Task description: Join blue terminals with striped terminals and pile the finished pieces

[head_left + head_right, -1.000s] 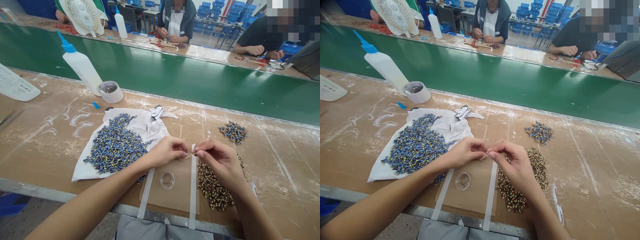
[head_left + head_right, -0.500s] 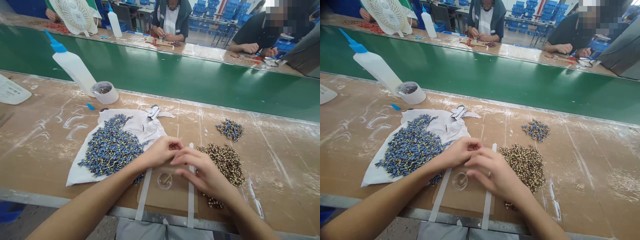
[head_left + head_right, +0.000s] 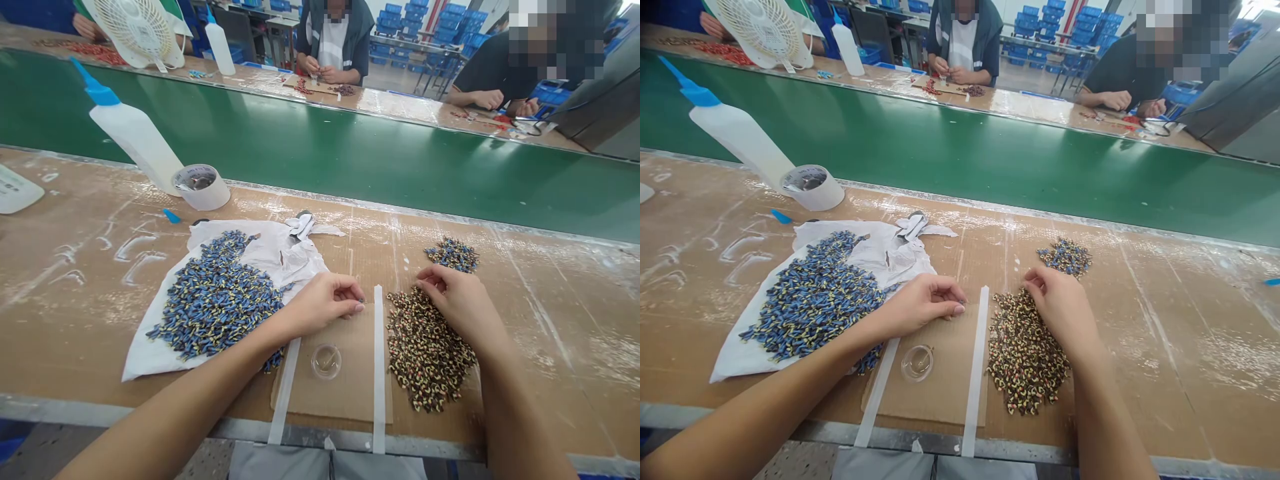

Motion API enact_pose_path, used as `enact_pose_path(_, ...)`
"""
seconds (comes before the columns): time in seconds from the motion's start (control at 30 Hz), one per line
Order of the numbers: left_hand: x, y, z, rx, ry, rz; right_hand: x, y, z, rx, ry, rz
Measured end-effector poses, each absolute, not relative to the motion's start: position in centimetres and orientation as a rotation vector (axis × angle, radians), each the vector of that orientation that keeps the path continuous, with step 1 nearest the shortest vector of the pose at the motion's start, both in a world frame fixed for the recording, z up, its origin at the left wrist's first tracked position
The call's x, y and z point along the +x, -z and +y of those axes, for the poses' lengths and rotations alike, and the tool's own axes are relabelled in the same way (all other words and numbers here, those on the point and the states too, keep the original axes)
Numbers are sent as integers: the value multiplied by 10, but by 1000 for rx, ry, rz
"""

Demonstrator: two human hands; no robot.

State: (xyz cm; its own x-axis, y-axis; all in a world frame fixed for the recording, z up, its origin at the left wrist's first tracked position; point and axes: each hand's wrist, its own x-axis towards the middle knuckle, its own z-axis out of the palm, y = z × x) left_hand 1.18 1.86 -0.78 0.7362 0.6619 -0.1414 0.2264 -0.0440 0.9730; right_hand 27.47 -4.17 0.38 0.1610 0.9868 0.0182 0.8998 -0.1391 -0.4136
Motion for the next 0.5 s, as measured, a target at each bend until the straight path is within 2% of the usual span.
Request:
enact_pose_path(0.27,13,9,18,1635,-418,739,252,8,-38,-2090,-156,-1915)
enact_pose_path(0.5,13,8,17,1667,-422,749,246,12,-34,-2126,-154,-1786)
